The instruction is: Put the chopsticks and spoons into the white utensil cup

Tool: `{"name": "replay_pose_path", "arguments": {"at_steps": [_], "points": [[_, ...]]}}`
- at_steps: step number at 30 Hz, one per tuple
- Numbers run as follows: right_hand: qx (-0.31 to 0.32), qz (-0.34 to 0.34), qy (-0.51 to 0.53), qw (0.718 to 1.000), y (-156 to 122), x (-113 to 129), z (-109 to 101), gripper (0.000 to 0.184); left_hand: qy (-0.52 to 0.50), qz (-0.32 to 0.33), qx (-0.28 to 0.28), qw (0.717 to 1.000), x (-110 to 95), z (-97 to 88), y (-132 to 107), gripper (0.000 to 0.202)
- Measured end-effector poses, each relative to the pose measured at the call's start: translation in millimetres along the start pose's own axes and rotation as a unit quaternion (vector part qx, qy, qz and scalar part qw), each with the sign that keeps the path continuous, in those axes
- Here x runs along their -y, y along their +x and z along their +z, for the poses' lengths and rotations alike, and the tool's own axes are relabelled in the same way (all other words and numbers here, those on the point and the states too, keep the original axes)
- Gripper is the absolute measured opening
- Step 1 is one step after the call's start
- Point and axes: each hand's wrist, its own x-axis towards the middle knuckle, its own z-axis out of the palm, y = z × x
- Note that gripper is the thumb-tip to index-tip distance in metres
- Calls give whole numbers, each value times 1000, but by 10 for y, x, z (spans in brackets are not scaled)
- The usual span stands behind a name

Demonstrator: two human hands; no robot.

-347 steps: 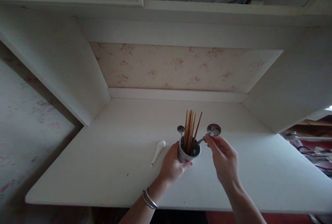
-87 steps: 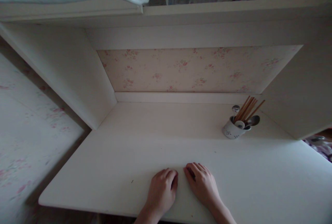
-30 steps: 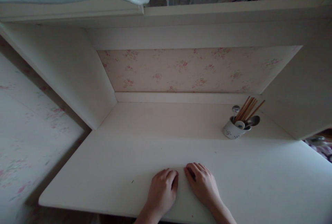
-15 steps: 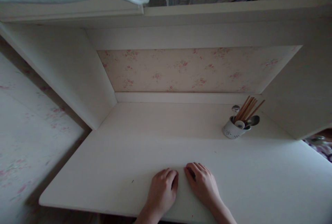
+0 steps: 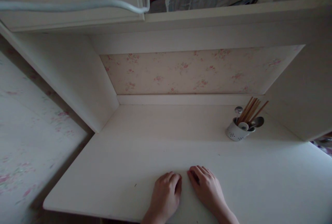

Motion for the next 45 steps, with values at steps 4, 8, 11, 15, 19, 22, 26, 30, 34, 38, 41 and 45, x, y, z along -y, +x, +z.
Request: {"name": "replay_pose_path", "arguments": {"at_steps": [4,8,11,15,19,22,26,30,34,38,41,45], "points": [[3,6,-1,1000,3,10,-13,20,-6,0,1,1000,-5,-14,-1,16],[9,4,0,1000,7,4,-17,20,-9,-3,3,1000,-10,-25,6,16],[15,5,2,1000,7,1,-17,21,-10,-4,2,1000,-9,-18,14,15],[15,6,2,1000,5,8,-16,22,-7,-5,3,1000,-7,-5,14,15],[11,7,4,1000,6,21,-21,21,-3,-2,5,1000,-2,-4,4,16],[12,6,4,1000,8,22,-26,21,-5,-4,5,1000,2,-3,-2,16],[11,5,3,1000,8,10,-22,21,-4,-2,3,1000,3,2,1,15],[12,6,2,1000,5,6,-13,21,1,2,-3,1000,-3,-4,12,15],[6,4,-5,1000,-1,14,-17,20,1,0,1,1000,-10,-20,14,15],[7,3,1,1000,-1,18,-23,20,-1,-2,5,1000,-5,-21,7,15],[6,3,6,1000,7,17,-20,21,-1,-2,4,1000,0,-13,0,15],[4,6,4,1000,11,9,-9,21,3,3,-3,1000,-1,-4,-1,15]]}}
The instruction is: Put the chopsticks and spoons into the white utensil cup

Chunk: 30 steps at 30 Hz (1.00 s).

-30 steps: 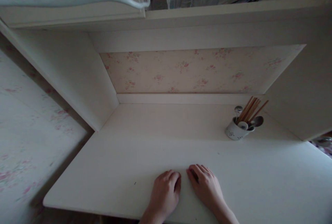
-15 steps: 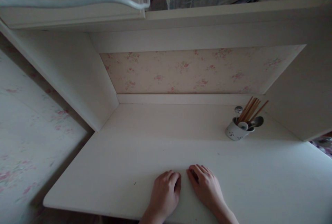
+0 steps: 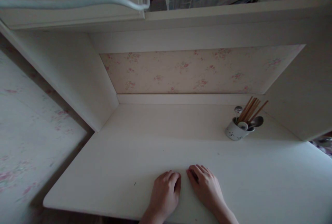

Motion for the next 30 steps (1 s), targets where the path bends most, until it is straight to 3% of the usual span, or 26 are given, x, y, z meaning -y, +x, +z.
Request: {"name": "replay_pose_path", "arguments": {"at_steps": [30], "points": [[6,-7,-8,1000,0,27,-36,22,-8,-6,5,1000,1,2,5,16]]}}
